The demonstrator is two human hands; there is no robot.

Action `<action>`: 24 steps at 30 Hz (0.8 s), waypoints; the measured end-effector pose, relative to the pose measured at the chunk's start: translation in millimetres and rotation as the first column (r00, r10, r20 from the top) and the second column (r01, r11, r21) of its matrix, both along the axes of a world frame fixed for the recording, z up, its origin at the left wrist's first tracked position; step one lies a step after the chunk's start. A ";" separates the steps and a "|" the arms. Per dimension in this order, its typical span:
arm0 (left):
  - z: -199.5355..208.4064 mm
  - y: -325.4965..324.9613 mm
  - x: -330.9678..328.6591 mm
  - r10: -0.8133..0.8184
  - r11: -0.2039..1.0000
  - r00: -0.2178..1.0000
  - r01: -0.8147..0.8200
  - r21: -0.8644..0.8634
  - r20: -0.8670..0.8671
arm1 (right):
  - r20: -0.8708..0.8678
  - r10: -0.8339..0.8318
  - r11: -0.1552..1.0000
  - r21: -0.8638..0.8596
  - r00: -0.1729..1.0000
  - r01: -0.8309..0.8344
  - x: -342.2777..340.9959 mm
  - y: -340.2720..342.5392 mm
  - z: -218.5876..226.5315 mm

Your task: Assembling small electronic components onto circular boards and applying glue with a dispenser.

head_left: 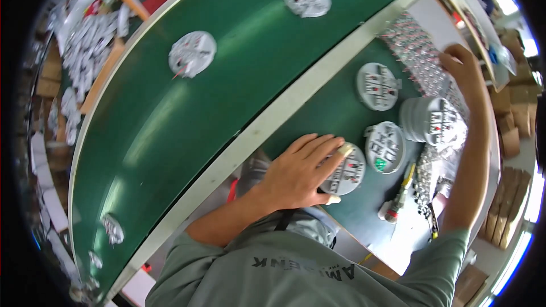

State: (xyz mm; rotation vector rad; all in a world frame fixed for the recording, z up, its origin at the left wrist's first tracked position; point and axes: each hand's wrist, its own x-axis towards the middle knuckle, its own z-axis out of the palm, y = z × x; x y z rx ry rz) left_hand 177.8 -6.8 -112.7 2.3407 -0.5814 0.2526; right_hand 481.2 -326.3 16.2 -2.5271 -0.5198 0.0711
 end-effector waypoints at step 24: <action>3.0 3.8 -1.9 -0.039 0.994 0.993 0.027 -0.104 -0.115 | 0.099 -0.183 0.980 0.096 0.978 0.174 -348.3 43.3 -93.4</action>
